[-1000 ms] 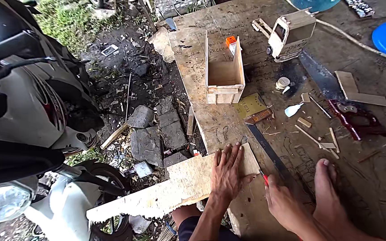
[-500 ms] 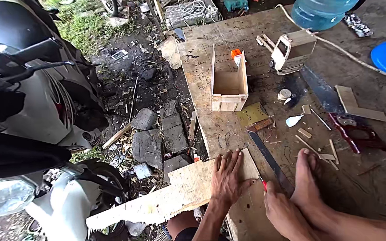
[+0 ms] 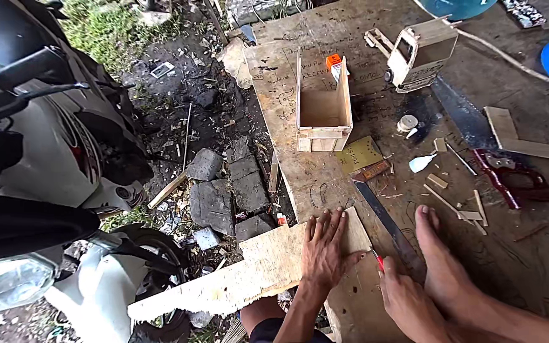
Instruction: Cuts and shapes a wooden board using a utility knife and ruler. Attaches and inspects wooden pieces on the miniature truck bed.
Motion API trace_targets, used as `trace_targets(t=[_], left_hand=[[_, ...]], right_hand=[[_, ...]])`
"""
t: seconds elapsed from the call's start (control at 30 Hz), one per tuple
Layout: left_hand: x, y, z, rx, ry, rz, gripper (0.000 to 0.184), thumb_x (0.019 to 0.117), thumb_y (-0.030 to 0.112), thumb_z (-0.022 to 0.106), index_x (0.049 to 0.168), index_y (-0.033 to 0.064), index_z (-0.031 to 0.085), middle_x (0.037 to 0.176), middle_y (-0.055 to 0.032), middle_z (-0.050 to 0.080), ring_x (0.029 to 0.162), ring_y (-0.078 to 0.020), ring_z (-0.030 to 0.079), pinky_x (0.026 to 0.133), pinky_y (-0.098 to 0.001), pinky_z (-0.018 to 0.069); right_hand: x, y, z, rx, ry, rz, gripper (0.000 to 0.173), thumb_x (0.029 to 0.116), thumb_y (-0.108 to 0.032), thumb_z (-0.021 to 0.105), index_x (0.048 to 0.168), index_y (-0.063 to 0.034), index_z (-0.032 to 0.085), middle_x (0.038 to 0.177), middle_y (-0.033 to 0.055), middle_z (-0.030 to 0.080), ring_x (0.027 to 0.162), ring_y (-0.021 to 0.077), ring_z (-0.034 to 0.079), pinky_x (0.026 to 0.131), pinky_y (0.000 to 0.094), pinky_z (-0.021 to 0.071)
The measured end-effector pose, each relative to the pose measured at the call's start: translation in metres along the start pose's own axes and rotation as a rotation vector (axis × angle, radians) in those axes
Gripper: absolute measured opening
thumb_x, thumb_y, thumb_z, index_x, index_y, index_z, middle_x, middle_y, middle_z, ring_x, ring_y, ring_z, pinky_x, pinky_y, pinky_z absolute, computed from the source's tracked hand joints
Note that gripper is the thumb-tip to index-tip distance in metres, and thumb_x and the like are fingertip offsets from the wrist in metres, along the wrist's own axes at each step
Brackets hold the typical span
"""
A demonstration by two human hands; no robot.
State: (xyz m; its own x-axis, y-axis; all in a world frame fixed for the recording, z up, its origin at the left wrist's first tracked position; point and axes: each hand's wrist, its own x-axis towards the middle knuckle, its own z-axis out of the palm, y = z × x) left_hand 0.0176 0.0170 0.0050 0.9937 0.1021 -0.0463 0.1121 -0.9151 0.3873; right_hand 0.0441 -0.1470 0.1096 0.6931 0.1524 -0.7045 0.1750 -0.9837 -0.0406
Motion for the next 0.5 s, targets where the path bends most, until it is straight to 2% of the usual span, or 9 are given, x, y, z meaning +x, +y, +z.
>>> trace_targets(t=[0.23,0.37,0.43,0.5], left_hand=[[0.002,0.001,-0.001,-0.024,-0.003,0.008,0.092,0.0879,0.085,0.041,0.159,0.0249,0.043,0.164,0.0098,0.038,0.153,-0.0215,0.034,0.123,-0.0556,0.0237],[0.005,0.003,-0.001,-0.048,0.02,-0.027,0.093,0.0875,0.084,0.042,0.158,0.0238,0.043,0.164,0.0082,0.039,0.152,-0.0234,0.036,0.122,-0.0568,0.0245],[0.006,0.002,0.002,-0.048,0.041,-0.034,0.094,0.0864,0.085,0.044,0.158,0.0239,0.043,0.164,0.0083,0.038,0.152,-0.0235,0.036,0.122,-0.057,0.024],[0.008,0.002,0.004,-0.048,0.05,-0.033,0.095,0.0858,0.085,0.044,0.159,0.024,0.042,0.165,0.0083,0.038,0.152,-0.0233,0.034,0.123,-0.0571,0.0233]], right_hand=[[0.0,0.014,0.016,0.025,0.099,-0.071,0.041,0.1096,-0.023,0.039,0.141,0.0031,0.046,0.087,0.0226,0.071,0.085,0.0421,0.074,0.076,0.0532,0.0589],[-0.019,0.021,0.012,0.085,0.008,-0.05,0.045,0.1091,-0.021,0.039,0.144,0.0076,0.042,0.101,0.0305,0.071,0.098,0.0483,0.071,0.087,0.0593,0.0555],[-0.02,0.025,0.018,0.139,0.146,-0.075,0.045,0.1077,-0.022,0.041,0.14,0.0095,0.047,0.098,0.0307,0.07,0.094,0.0489,0.071,0.084,0.0594,0.0556],[-0.003,0.021,0.013,0.167,0.407,-0.124,0.048,0.1059,-0.025,0.046,0.138,0.0097,0.05,0.095,0.0287,0.071,0.088,0.0465,0.072,0.078,0.0572,0.0579]])
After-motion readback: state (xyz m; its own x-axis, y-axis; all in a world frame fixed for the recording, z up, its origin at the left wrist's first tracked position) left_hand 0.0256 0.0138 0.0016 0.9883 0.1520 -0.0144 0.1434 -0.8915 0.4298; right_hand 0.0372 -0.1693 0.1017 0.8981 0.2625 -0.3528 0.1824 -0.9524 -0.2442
